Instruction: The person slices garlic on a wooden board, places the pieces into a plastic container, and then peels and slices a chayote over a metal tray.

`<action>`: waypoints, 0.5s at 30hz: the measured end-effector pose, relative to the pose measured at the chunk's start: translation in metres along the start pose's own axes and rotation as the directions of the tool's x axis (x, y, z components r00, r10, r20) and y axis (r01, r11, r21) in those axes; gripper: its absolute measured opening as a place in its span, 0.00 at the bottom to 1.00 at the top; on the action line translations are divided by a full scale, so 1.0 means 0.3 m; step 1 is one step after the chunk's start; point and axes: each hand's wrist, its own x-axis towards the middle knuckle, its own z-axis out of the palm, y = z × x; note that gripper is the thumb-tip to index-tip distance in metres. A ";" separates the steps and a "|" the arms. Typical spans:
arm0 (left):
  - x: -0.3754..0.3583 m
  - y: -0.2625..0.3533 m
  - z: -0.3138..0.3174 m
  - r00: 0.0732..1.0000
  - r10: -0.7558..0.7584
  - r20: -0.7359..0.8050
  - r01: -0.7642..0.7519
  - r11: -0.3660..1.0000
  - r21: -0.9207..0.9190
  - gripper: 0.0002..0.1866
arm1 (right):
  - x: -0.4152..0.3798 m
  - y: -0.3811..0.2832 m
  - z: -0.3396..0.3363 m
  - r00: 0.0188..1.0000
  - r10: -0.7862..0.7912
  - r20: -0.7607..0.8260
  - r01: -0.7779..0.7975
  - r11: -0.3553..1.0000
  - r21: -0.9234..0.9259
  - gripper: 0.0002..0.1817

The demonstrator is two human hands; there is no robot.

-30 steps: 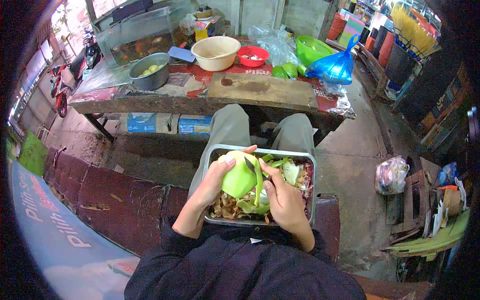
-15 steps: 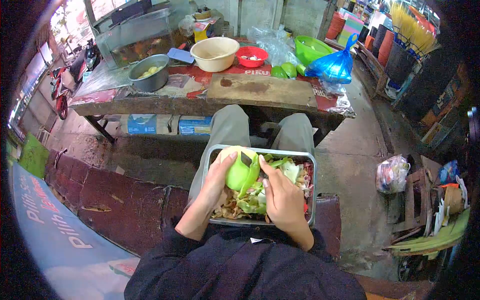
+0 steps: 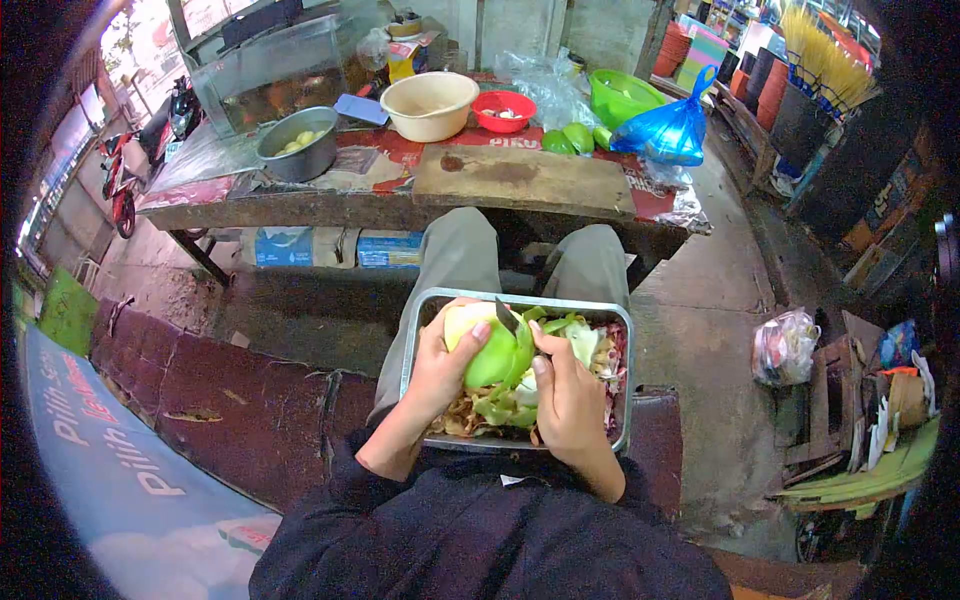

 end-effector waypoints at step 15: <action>0.006 0.013 -0.048 0.969 0.070 0.236 -0.085 0.995 0.054 0.18 | 0.004 0.036 -0.005 0.968 0.017 0.252 -0.148 0.848 0.509 0.22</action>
